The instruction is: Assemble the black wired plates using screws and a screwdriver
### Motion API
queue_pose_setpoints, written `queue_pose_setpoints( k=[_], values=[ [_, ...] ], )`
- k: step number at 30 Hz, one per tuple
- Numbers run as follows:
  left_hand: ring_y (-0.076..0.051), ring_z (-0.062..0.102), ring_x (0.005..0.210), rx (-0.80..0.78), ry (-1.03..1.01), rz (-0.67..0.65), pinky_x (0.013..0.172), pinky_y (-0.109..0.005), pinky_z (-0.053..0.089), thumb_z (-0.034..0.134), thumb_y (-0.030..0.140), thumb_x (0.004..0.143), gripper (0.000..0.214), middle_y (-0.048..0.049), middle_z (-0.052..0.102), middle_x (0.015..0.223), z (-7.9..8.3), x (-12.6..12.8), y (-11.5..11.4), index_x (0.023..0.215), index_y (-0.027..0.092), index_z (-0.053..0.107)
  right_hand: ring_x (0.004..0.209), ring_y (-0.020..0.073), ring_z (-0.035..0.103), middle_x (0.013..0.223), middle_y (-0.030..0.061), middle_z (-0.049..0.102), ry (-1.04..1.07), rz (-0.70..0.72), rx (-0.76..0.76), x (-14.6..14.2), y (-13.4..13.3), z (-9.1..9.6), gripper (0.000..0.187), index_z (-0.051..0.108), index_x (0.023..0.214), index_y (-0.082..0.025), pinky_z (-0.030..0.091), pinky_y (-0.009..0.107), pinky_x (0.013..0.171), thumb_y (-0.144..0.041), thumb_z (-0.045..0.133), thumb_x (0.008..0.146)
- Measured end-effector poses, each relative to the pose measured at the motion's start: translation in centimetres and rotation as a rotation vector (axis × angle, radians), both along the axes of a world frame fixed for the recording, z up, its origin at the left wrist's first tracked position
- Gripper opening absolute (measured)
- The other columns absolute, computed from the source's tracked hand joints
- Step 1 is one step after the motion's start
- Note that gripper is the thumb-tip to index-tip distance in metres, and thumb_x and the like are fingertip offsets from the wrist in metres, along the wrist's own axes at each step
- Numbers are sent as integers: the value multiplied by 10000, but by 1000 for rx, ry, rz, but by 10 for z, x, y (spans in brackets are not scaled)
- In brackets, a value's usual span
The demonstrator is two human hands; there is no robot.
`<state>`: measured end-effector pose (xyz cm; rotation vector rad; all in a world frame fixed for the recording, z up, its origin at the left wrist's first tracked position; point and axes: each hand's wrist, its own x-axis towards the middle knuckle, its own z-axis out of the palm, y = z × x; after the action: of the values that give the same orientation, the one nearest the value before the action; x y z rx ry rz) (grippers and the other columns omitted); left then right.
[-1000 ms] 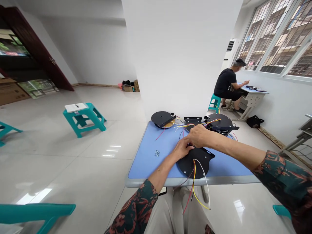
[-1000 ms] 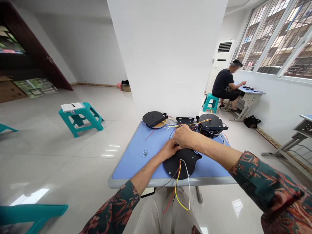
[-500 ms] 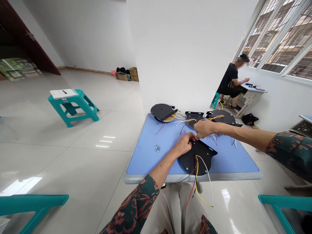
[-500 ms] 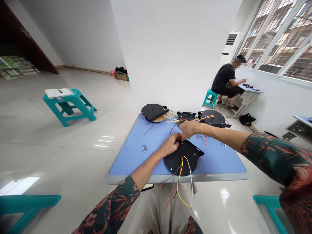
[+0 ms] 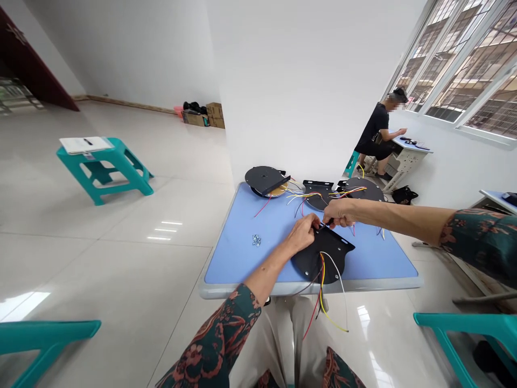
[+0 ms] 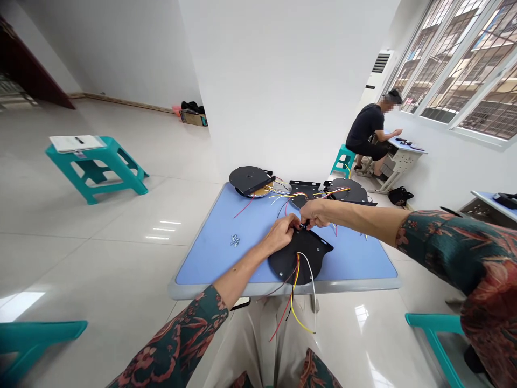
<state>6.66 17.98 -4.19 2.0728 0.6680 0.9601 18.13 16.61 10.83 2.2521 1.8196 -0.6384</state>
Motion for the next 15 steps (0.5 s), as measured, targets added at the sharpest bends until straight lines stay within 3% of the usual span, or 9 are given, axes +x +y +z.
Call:
queue_pose_setpoints(
  k=[3,5,7,9,12,15],
  values=[
    [-191,635,924,24,29,23,905,-335,514,423,-52,683,358,-40,663,925,1,0,-1,904,192,563,507,145,545,517,55,592,-146,82,-69,-9,-10,7,200,650,568,-128,400,259,504,-175,656,762],
    [-191,627,925,24,44,30,901,-334,512,427,-59,674,354,-37,654,929,0,0,0,884,194,559,680,221,645,606,98,648,-219,152,-29,-12,-21,13,185,666,603,-135,429,284,584,-212,660,771],
    [-183,622,921,18,46,29,896,-327,512,424,-69,673,368,-33,645,935,-1,0,1,890,196,559,856,283,674,745,140,694,-268,212,95,-7,-37,18,207,686,702,-141,434,310,663,-267,600,841],
    [-178,616,914,19,39,31,895,-323,510,424,-73,686,372,-34,637,941,-3,1,2,903,195,564,879,272,674,826,134,711,-260,276,306,8,-56,15,277,679,846,-155,416,311,687,-309,467,937],
    [-176,608,891,8,26,102,892,-331,508,455,-41,744,312,-43,630,965,-4,1,3,913,193,575,740,200,651,814,43,712,-61,218,477,48,-85,-11,185,612,1018,-208,386,273,642,-275,463,930],
    [-170,601,852,-25,26,221,876,-333,502,524,54,812,168,-40,626,958,-4,-1,3,880,195,584,739,224,637,790,45,697,-37,-41,606,87,-104,-55,236,617,945,-211,371,282,626,-420,511,913]
  ],
)
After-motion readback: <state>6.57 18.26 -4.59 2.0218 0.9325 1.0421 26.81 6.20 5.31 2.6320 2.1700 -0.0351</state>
